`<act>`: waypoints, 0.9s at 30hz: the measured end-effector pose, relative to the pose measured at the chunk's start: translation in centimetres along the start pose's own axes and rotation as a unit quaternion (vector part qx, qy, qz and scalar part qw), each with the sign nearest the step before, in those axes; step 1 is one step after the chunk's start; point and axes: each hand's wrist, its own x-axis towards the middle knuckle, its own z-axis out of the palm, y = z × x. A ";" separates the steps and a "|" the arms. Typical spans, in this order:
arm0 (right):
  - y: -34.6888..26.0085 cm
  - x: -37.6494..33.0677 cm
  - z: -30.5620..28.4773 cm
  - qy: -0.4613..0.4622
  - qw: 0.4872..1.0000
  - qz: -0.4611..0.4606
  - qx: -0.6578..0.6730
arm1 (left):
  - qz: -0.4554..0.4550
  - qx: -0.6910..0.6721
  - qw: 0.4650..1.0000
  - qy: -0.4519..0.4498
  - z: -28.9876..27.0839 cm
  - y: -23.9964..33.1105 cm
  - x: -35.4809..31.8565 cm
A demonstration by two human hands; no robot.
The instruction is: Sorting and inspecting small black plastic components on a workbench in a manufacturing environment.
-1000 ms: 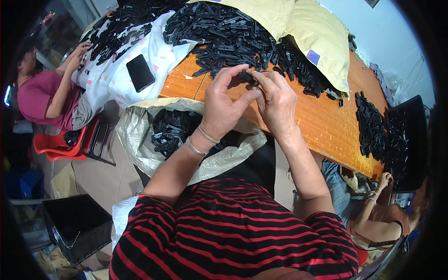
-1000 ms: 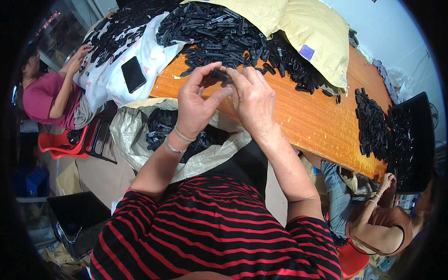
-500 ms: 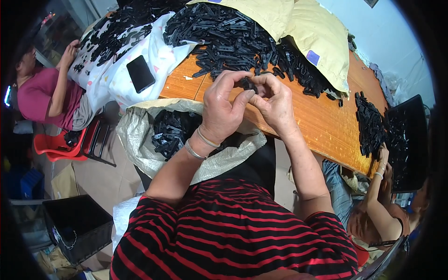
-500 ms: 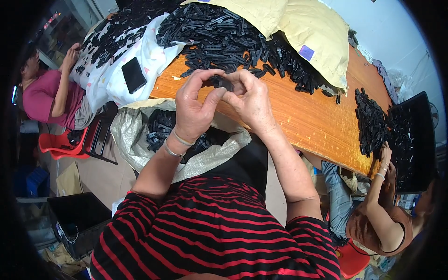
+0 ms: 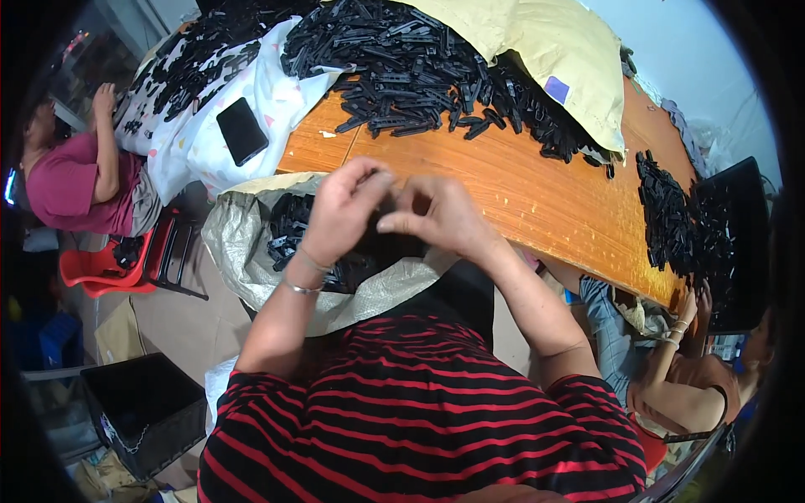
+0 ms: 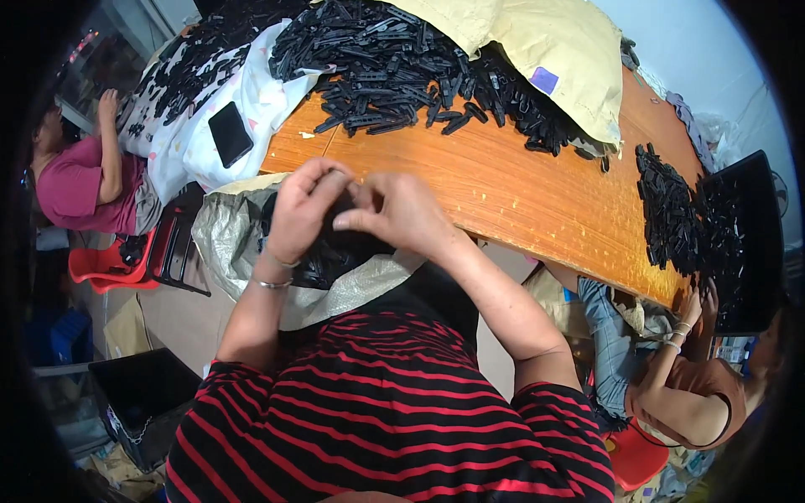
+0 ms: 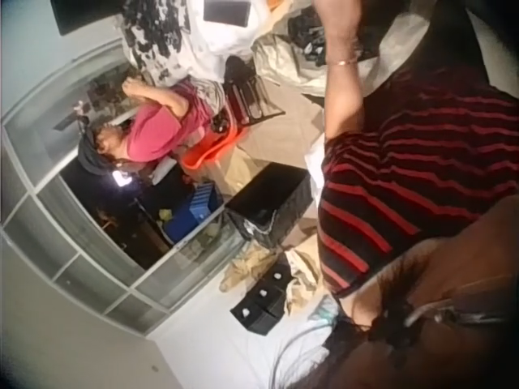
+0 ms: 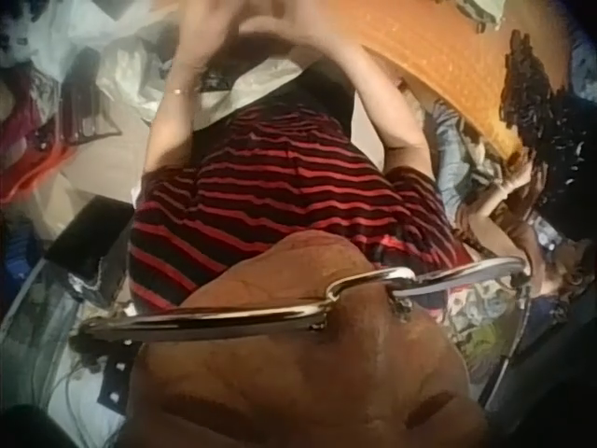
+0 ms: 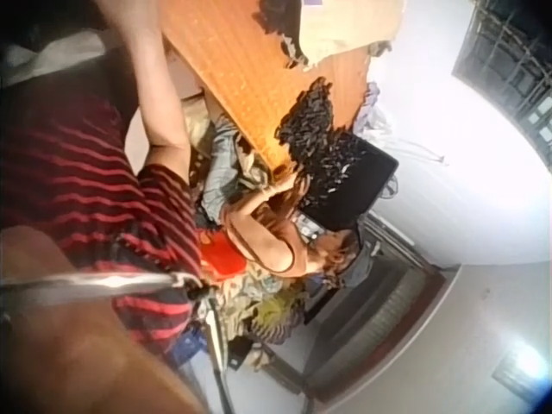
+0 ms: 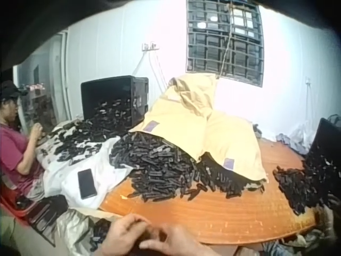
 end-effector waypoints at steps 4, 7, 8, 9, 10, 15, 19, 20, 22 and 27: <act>1.1 0.3 -0.9 0.002 1.000 -0.021 0.023 | -0.063 0.119 0.983 -0.124 -4.2 -0.5 -1.0; 3.3 1.6 -4.0 0.065 0.997 0.040 0.027 | -0.046 0.237 0.962 -0.130 -4.6 -0.3 -1.2; 6.2 2.1 -5.1 0.104 0.993 0.040 -0.037 | -0.005 0.251 0.964 -0.090 -4.3 -0.1 -0.8; 6.7 2.5 -6.3 0.146 0.980 0.076 -0.111 | 0.001 0.274 0.960 -0.054 -3.8 0.2 0.0; 8.6 3.0 -7.1 0.197 0.958 0.070 -0.196 | 0.003 0.274 0.960 -0.055 -3.0 0.2 1.1; 11.5 6.5 -8.7 0.213 0.914 0.043 -0.342 | 0.092 0.412 0.906 0.037 0.5 -2.6 7.8; 12.2 8.4 -8.6 0.140 0.911 0.079 -0.380 | 0.089 0.480 0.871 0.052 1.6 -5.2 11.4; 11.9 8.4 -8.6 0.140 0.912 0.079 -0.378 | 0.087 0.482 0.871 0.051 1.9 -5.2 11.7; 11.4 8.5 -8.9 0.097 0.919 0.106 -0.367 | 0.051 0.469 0.880 0.051 2.2 -5.1 12.0; 10.5 8.0 -9.1 0.044 0.925 0.135 -0.351 | 0.060 0.467 0.880 0.058 3.1 -4.9 11.2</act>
